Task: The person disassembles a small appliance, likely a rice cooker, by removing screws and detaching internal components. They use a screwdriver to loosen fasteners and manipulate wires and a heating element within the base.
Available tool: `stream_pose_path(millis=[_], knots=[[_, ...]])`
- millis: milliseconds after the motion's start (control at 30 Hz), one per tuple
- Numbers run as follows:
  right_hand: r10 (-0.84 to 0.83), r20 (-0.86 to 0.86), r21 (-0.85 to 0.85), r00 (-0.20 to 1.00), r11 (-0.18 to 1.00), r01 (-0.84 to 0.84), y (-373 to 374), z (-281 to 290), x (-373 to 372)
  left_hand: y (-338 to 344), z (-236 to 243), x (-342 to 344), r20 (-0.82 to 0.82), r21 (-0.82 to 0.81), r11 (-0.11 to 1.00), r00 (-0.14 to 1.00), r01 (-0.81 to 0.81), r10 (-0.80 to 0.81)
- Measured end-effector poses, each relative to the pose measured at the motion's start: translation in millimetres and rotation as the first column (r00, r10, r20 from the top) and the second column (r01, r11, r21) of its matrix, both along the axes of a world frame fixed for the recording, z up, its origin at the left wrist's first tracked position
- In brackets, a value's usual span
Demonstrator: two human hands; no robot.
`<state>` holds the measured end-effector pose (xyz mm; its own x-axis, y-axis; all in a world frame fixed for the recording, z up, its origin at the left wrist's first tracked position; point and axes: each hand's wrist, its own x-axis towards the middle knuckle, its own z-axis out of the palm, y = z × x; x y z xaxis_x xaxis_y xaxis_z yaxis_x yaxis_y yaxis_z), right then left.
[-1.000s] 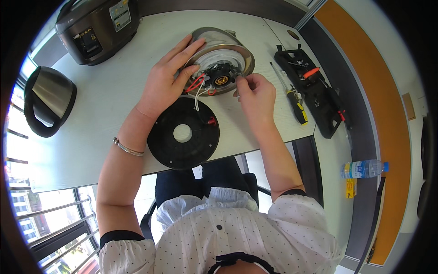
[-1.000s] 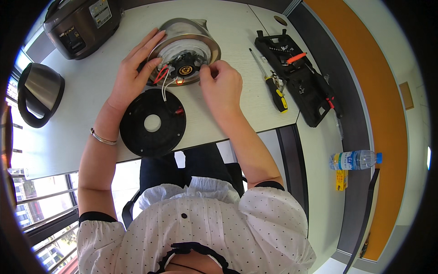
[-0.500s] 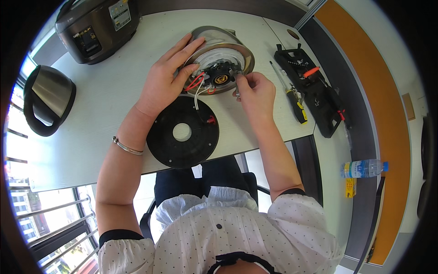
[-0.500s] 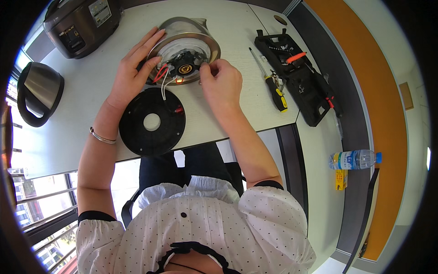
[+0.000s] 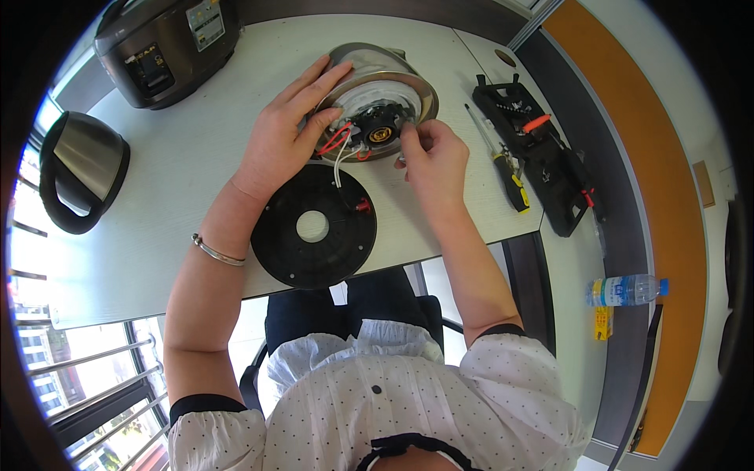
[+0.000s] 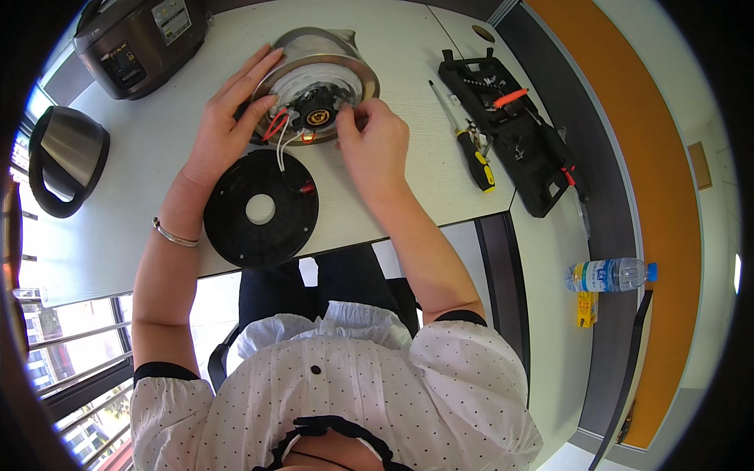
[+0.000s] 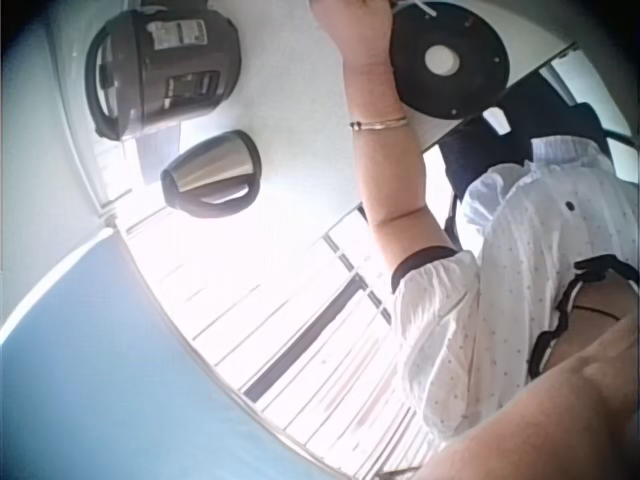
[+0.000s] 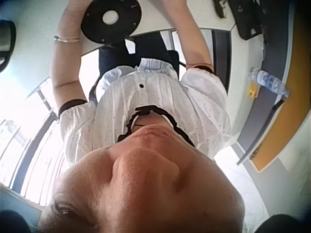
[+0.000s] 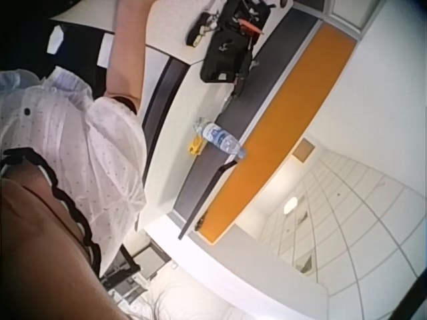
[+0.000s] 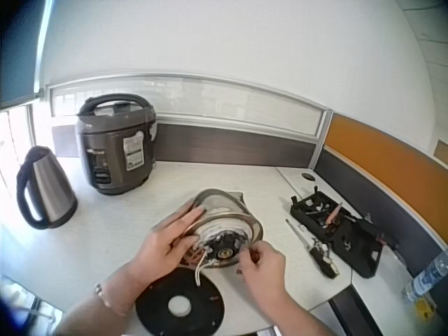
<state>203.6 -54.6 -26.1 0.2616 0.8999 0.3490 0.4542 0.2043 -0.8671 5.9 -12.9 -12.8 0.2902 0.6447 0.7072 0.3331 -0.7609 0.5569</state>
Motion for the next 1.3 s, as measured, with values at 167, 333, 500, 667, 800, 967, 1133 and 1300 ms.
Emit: stream_pose_path(millis=[167,333,500,667,800,967,1133,1300], knots=[[0.064,-0.239,-0.139,0.969,0.985,-0.099,-4.4,12.4,-2.2,-0.3,0.1,0.0,0.001,-0.012,1.000,1.000,0.003,-0.003],[0.099,-0.295,-0.115,0.950,0.984,-0.138,-1.6,4.9,-0.8,-0.5,1.0,0.7,0.013,-0.009,1.000,1.000,0.013,-0.013],[0.063,-0.191,-0.091,0.980,0.992,-0.081,-5.1,7.5,-6.3,0.4,-0.3,1.6,-0.005,0.018,1.000,1.000,-0.009,0.009],[0.159,-0.416,-0.097,0.896,0.971,-0.217,0.6,6.5,3.2,-0.8,1.1,0.6,-0.005,0.005,1.000,1.000,-0.003,0.003],[0.189,-0.409,-0.087,0.893,0.966,-0.244,1.9,3.6,6.0,0.1,0.0,0.9,0.001,0.019,1.000,1.000,0.005,-0.005],[0.197,-0.406,-0.071,0.892,0.967,-0.246,1.4,2.6,3.6,-0.4,0.1,0.9,0.002,0.018,1.000,1.000,0.003,-0.003],[0.176,-0.551,-0.144,0.816,0.943,-0.301,-1.4,7.3,6.0,-1.7,1.1,0.9,0.003,0.003,1.000,1.000,0.005,-0.005],[0.232,-0.686,-0.139,0.689,0.889,-0.437,2.5,5.1,16.6,-2.4,2.1,1.1,0.009,-0.013,1.000,1.000,0.008,-0.008]])
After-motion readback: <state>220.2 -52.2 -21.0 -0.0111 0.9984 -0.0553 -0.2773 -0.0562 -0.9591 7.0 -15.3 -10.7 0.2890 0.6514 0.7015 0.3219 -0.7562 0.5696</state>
